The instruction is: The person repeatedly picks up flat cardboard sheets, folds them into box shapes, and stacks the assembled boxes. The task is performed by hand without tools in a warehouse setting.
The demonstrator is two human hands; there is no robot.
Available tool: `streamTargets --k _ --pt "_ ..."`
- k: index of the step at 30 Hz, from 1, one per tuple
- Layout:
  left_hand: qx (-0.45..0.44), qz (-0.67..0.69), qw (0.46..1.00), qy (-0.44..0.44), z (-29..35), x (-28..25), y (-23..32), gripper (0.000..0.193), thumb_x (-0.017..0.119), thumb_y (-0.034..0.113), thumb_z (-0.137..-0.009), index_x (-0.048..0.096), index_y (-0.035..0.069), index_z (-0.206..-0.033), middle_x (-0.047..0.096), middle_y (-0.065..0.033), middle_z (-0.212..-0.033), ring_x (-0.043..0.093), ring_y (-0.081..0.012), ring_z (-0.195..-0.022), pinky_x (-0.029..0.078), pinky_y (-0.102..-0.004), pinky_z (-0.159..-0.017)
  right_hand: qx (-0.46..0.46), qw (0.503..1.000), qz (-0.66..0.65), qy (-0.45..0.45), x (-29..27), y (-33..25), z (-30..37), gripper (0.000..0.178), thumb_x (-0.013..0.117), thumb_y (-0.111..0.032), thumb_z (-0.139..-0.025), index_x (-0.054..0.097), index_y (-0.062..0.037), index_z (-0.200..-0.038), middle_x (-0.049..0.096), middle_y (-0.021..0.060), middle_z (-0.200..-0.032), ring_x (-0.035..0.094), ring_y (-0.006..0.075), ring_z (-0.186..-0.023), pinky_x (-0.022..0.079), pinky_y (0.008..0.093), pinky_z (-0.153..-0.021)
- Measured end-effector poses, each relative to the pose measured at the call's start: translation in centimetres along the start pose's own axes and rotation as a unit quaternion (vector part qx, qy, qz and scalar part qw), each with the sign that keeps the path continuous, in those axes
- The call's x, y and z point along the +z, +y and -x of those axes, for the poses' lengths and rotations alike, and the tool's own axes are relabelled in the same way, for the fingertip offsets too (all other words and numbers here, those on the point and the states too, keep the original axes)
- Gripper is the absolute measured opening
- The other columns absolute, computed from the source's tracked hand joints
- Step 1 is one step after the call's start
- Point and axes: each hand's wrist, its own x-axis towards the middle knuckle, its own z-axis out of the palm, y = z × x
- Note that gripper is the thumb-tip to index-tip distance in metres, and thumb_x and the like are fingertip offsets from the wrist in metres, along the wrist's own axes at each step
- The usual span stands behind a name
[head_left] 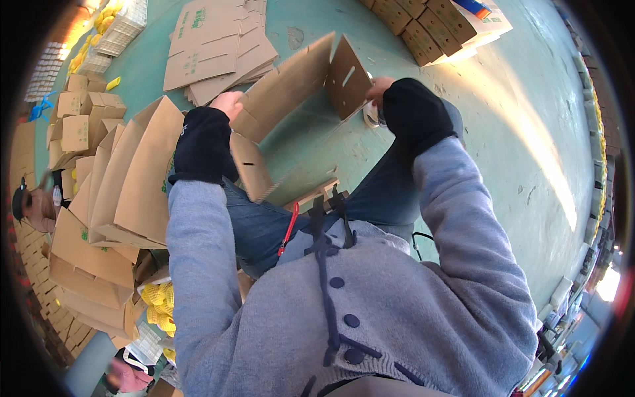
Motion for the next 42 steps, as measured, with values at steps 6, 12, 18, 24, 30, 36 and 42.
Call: streamTargets --k 6,12,18,24,30,36,42 --pt "-0.169 -0.096 0.979 0.064 1.1 1.0 -2.5 0.024 0.058 0.020 -0.085 0.063 0.002 -0.101 0.065 -0.0228 -0.095 0.062 -0.0391 -0.094 0.049 -0.0452 -0.081 0.008 0.996 -0.087 -0.005 2.4 1.9 0.1 0.035 0.062 -0.028 -0.080 0.061 -0.0063 -0.107 0.067 0.0095 -0.090 0.065 0.0209 -0.085 0.050 0.0330 -0.070" --pt "-0.212 -0.112 0.967 0.088 2.0 1.7 1.0 0.022 0.050 0.019 -0.088 0.065 0.009 -0.100 0.066 -0.0184 -0.103 0.063 -0.0364 -0.099 0.049 -0.0486 -0.088 -0.046 0.965 -0.244 -0.082 -0.5 -1.4 1.9 0.054 0.062 -0.026 -0.078 0.048 -0.0149 -0.129 0.063 0.0038 -0.100 0.059 0.0156 -0.095 0.048 0.0316 -0.073" --pt "-0.195 -0.034 0.972 0.128 4.8 0.4 4.3 0.025 0.043 0.022 -0.092 0.060 0.008 -0.104 0.065 -0.0206 -0.101 0.062 -0.0382 -0.097 0.049 -0.0477 -0.080 -0.100 0.951 -0.278 -0.097 -2.8 -5.3 -4.4 0.065 0.065 -0.036 -0.081 0.044 -0.0150 -0.139 0.063 0.0044 -0.111 0.057 0.0189 -0.102 0.047 0.0356 -0.080" --pt "-0.222 -0.016 0.968 0.115 5.3 -0.5 4.3 0.026 0.040 0.019 -0.094 0.058 0.006 -0.107 0.064 -0.0212 -0.104 0.062 -0.0374 -0.099 0.050 -0.0458 -0.083 -0.155 0.961 -0.135 0.182 2.3 -7.2 -10.1 0.042 0.059 -0.026 -0.087 0.053 -0.0108 -0.126 0.065 0.0213 -0.109 0.060 0.0365 -0.107 0.048 0.0428 -0.089" --pt "-0.260 -0.054 0.949 0.168 3.7 -0.3 3.1 0.025 0.042 0.021 -0.092 0.061 0.005 -0.099 0.064 -0.0191 -0.106 0.060 -0.0377 -0.099 0.047 -0.0458 -0.087 -0.143 0.972 0.053 0.179 5.0 -4.5 -4.0 0.044 0.049 -0.019 -0.090 0.043 -0.0107 -0.133 0.063 0.0277 -0.105 0.061 0.0407 -0.103 0.049 0.0476 -0.087" --pt "-0.096 -0.207 0.900 0.371 3.1 4.3 11.3 0.024 0.052 0.015 -0.087 0.061 0.004 -0.106 0.060 -0.0118 -0.123 0.057 -0.0293 -0.114 0.044 -0.0376 -0.097 -0.101 0.964 -0.001 0.244 10.4 -8.1 -1.1 0.045 0.053 -0.008 -0.083 0.040 -0.0022 -0.126 0.057 0.0301 -0.109 0.058 0.0475 -0.102 0.048 0.0506 -0.087" --pt "-0.216 0.299 0.928 0.048 -3.6 10.7 16.3 0.071 0.061 0.055 -0.084 0.052 0.000 -0.128 0.062 -0.0201 -0.113 0.063 -0.0296 -0.096 0.051 -0.0433 -0.081 -0.063 0.977 -0.049 0.196 10.7 -9.1 -0.2 0.054 0.057 -0.017 -0.084 0.035 -0.0065 -0.131 0.051 0.0286 -0.120 0.055 0.0464 -0.109 0.046 0.0528 -0.091"
